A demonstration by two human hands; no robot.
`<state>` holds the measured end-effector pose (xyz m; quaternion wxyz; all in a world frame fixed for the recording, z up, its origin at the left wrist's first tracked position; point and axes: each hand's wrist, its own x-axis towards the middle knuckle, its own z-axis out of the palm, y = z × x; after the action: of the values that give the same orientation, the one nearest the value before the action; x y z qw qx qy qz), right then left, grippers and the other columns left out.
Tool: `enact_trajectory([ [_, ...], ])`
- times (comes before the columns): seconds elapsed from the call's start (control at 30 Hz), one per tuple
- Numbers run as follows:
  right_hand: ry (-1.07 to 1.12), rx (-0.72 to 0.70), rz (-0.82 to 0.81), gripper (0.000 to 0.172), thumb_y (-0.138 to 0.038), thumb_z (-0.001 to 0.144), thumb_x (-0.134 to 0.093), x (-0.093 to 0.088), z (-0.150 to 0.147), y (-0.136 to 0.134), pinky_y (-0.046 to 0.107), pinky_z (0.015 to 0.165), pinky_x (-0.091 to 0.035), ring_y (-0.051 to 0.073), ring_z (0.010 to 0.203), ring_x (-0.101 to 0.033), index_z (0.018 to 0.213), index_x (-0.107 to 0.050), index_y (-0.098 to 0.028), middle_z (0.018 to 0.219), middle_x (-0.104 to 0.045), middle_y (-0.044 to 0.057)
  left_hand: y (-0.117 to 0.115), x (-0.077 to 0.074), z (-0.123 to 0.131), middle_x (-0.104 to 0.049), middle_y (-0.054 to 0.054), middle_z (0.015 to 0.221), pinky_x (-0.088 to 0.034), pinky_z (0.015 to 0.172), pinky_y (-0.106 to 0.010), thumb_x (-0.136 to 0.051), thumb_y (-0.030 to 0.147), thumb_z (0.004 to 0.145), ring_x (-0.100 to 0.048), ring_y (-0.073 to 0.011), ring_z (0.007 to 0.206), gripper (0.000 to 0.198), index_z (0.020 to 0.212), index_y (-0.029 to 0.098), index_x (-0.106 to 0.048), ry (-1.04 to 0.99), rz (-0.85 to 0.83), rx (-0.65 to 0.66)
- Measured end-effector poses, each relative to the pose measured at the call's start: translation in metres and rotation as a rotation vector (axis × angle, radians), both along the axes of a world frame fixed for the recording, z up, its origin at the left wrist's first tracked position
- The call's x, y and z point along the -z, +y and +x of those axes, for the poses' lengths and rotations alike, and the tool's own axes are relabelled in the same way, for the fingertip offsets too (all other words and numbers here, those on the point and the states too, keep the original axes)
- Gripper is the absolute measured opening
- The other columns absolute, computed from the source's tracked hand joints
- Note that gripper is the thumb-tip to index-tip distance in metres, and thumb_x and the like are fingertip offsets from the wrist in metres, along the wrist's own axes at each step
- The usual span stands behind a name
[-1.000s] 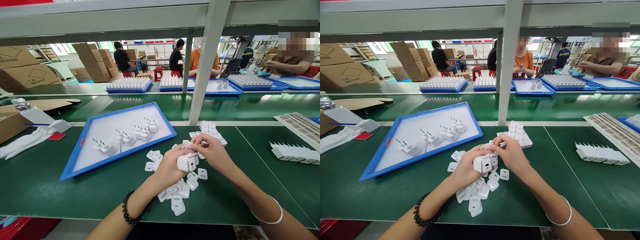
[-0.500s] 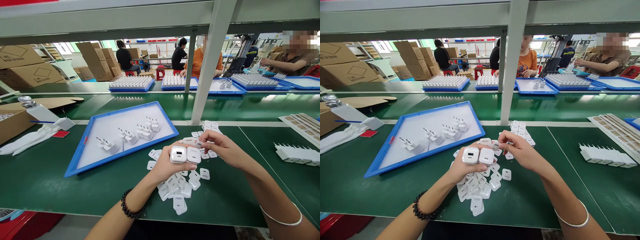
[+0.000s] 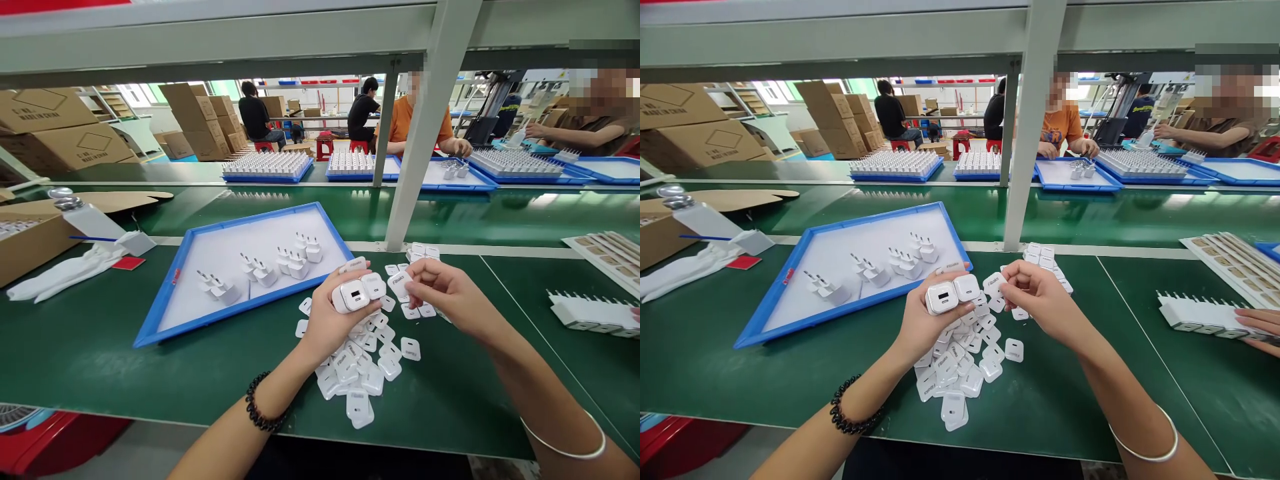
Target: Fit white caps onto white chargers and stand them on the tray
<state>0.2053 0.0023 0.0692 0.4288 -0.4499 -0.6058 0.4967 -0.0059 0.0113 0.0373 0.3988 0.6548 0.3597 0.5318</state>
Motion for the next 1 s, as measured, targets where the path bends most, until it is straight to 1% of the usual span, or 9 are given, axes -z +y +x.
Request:
enact_trajectory([
  [0.1,0.197,-0.064,-0.145,0.021,-0.037,0.079,-0.077,-0.002,-0.008,-0.005,0.028,0.062,-0.05,0.014,0.059,-0.06,0.078,-0.066,-0.019,0.065,-0.063,0.0,0.0,0.003,0.001,-0.069,-0.012,0.123,-0.052,0.101,-0.046,-0.084,0.023,0.069,-0.064,-0.0287,0.115,0.04,0.108,0.019,-0.072,0.043,0.115,-0.04],
  [0.2,0.36,-0.125,-0.291,0.027,-0.038,0.075,-0.081,0.001,-0.021,-0.012,0.025,0.053,-0.048,0.01,0.048,-0.054,0.068,-0.064,-0.018,0.056,-0.06,-0.002,0.0,0.007,0.001,-0.068,-0.012,0.125,-0.053,0.1,-0.045,-0.082,0.02,0.071,-0.064,-0.0278,0.115,0.04,0.11,0.02,-0.071,0.094,0.239,-0.056],
  [0.27,0.421,-0.142,-0.333,0.03,-0.038,0.074,-0.081,0.004,-0.029,-0.017,0.023,0.049,-0.045,0.009,0.045,-0.05,0.065,-0.063,-0.017,0.052,-0.059,-0.003,0.0,0.01,0.001,-0.067,-0.012,0.126,-0.053,0.101,-0.044,-0.079,0.016,0.072,-0.063,-0.027,0.116,0.039,0.11,0.02,-0.07,0.129,0.289,-0.073],
  [0.37,0.468,-0.119,-0.332,0.028,-0.036,0.075,-0.081,0.008,-0.036,-0.022,0.021,0.048,-0.041,0.008,0.044,-0.048,0.065,-0.063,-0.017,0.05,-0.058,-0.003,0.0,0.013,0.002,-0.067,-0.012,0.126,-0.053,0.101,-0.043,-0.075,0.012,0.073,-0.063,-0.026,0.118,0.039,0.111,0.019,-0.07,0.155,0.319,-0.089],
  [0.5,0.497,-0.126,-0.338,0.028,-0.034,0.076,-0.08,0.01,-0.038,-0.026,0.021,0.048,-0.038,0.007,0.044,-0.046,0.065,-0.063,-0.016,0.05,-0.058,-0.003,-0.001,0.013,0.003,-0.067,-0.012,0.127,-0.054,0.1,-0.044,-0.074,0.012,0.075,-0.062,-0.0261,0.119,0.039,0.113,0.02,-0.068,0.177,0.36,-0.093],
  [0.67,0.504,-0.144,-0.361,0.031,-0.037,0.076,-0.08,0.011,-0.041,-0.026,0.022,0.048,-0.037,0.008,0.044,-0.045,0.063,-0.061,-0.017,0.05,-0.058,-0.003,-0.003,0.012,0.003,-0.066,-0.012,0.128,-0.054,0.099,-0.044,-0.073,0.017,0.079,-0.062,-0.0258,0.119,0.035,0.114,0.02,-0.068,0.188,0.39,-0.087],
  [0.83,0.49,-0.154,-0.359,0.031,-0.036,0.077,-0.079,0.012,-0.043,-0.026,0.023,0.048,-0.037,0.008,0.045,-0.045,0.062,-0.06,-0.017,0.05,-0.057,-0.004,-0.004,0.012,0.003,-0.065,-0.012,0.13,-0.055,0.099,-0.042,-0.072,0.016,0.08,-0.062,-0.0247,0.119,0.035,0.115,0.02,-0.067,0.186,0.41,-0.085],
  [1.0,0.466,-0.15,-0.347,0.032,-0.036,0.076,-0.079,0.014,-0.042,-0.026,0.023,0.048,-0.036,0.008,0.045,-0.044,0.061,-0.057,-0.018,0.05,-0.056,-0.004,-0.005,0.014,0.003,-0.065,-0.012,0.129,-0.056,0.098,-0.043,-0.071,0.017,0.08,-0.062,-0.026,0.119,0.035,0.115,0.02,-0.067,0.204,0.42,-0.094],
])
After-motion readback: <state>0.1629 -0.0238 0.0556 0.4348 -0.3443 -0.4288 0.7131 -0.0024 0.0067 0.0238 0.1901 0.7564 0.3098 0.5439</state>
